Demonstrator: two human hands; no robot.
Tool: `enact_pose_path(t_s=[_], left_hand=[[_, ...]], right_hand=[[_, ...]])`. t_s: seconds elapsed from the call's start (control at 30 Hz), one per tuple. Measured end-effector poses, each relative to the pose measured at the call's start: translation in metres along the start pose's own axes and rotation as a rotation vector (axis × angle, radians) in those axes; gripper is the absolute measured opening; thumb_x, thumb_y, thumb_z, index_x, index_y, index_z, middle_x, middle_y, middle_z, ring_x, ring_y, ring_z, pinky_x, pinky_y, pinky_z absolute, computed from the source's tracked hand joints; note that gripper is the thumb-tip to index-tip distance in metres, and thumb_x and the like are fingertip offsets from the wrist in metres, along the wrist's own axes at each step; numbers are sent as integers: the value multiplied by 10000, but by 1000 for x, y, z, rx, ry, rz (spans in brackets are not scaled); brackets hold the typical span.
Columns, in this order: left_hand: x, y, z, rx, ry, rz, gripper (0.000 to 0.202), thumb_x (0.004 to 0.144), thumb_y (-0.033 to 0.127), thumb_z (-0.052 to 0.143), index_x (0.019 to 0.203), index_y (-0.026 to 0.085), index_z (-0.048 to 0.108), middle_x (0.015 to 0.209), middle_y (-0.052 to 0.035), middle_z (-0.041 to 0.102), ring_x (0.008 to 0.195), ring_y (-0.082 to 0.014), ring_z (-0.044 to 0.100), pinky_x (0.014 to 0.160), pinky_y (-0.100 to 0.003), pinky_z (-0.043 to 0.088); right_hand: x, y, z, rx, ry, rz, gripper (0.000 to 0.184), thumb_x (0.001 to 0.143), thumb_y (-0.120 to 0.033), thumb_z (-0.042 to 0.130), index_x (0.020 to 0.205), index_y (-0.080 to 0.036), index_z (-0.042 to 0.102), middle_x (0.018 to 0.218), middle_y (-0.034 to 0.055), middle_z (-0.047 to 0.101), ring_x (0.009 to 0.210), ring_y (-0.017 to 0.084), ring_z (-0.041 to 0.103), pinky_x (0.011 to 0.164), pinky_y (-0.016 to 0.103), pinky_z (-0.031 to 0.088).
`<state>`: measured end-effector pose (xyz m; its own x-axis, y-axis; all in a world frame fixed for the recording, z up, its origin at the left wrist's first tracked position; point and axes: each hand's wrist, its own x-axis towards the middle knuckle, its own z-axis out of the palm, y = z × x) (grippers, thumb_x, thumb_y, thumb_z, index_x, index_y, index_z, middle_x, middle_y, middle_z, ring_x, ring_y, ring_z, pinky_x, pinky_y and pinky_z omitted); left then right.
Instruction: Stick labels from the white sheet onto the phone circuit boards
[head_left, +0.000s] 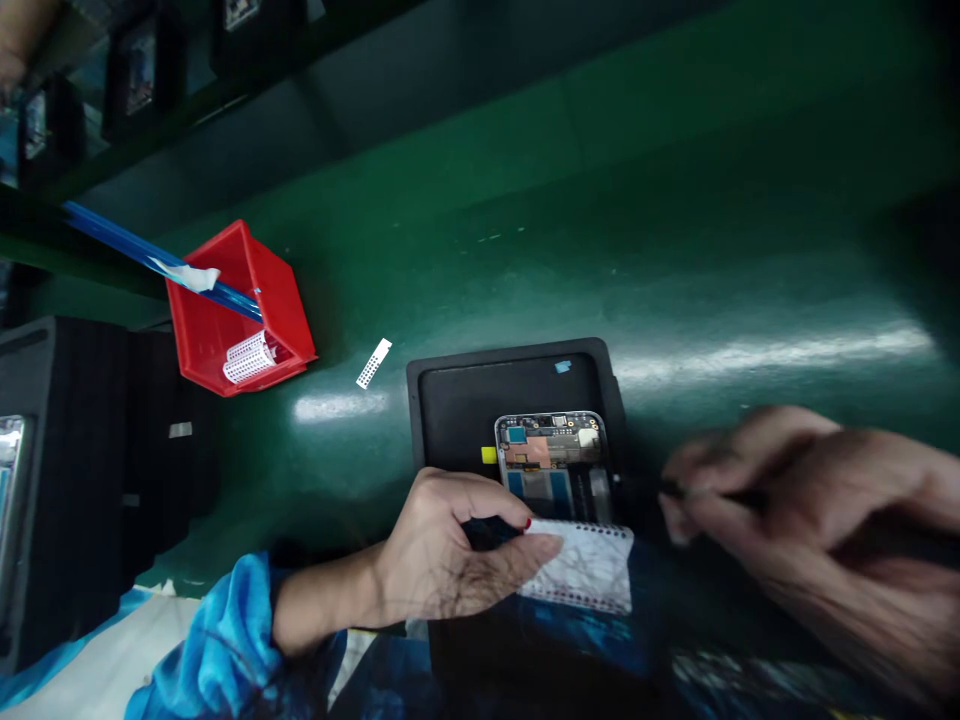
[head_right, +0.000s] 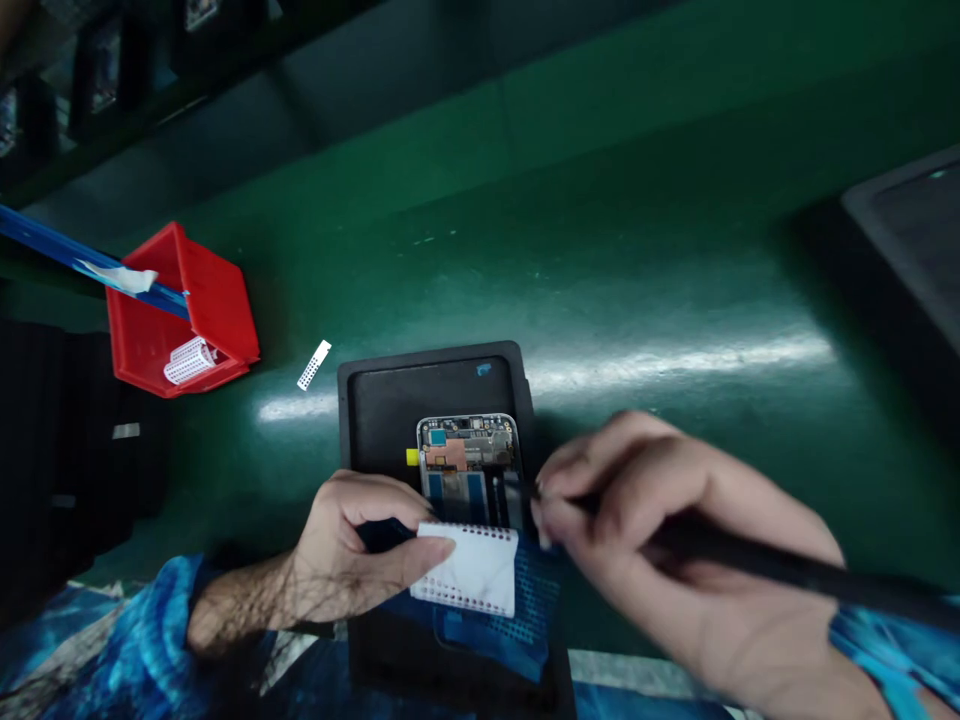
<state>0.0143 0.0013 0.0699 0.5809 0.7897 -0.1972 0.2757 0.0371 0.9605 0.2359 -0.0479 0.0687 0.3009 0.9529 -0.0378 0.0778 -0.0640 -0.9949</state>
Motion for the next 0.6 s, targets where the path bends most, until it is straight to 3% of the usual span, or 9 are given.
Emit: enact_pose_path(t_s=[0.1, 0.23, 0.6], left_hand=[[-1, -5, 1, -38, -16, 99, 162, 764, 191, 773, 660, 118, 673, 584, -55, 696, 471, -102, 593, 469, -163, 469], [-1, -6, 1, -40, -28, 131, 141, 763, 161, 775, 677, 107, 678, 593, -79, 718, 477, -105, 626, 492, -150, 490], [0, -4, -1, 4, -48, 135, 99, 772, 182, 761, 711, 158, 686, 612, -79, 749, 477, -138, 670, 483, -182, 525]], right_hand=[[17, 3, 4, -32, -9, -6, 250, 748, -172, 774, 645, -262, 564, 703, -22, 641, 575, 128, 669, 543, 233, 580], [29, 11, 10, -78, -30, 12, 245, 768, -188, 768, 636, -246, 570, 668, -30, 642, 613, 99, 670, 580, 180, 548], [28, 13, 10, -140, -59, 2, 237, 792, -223, 761, 639, -260, 583, 693, -21, 648, 632, 118, 671, 574, 231, 536]])
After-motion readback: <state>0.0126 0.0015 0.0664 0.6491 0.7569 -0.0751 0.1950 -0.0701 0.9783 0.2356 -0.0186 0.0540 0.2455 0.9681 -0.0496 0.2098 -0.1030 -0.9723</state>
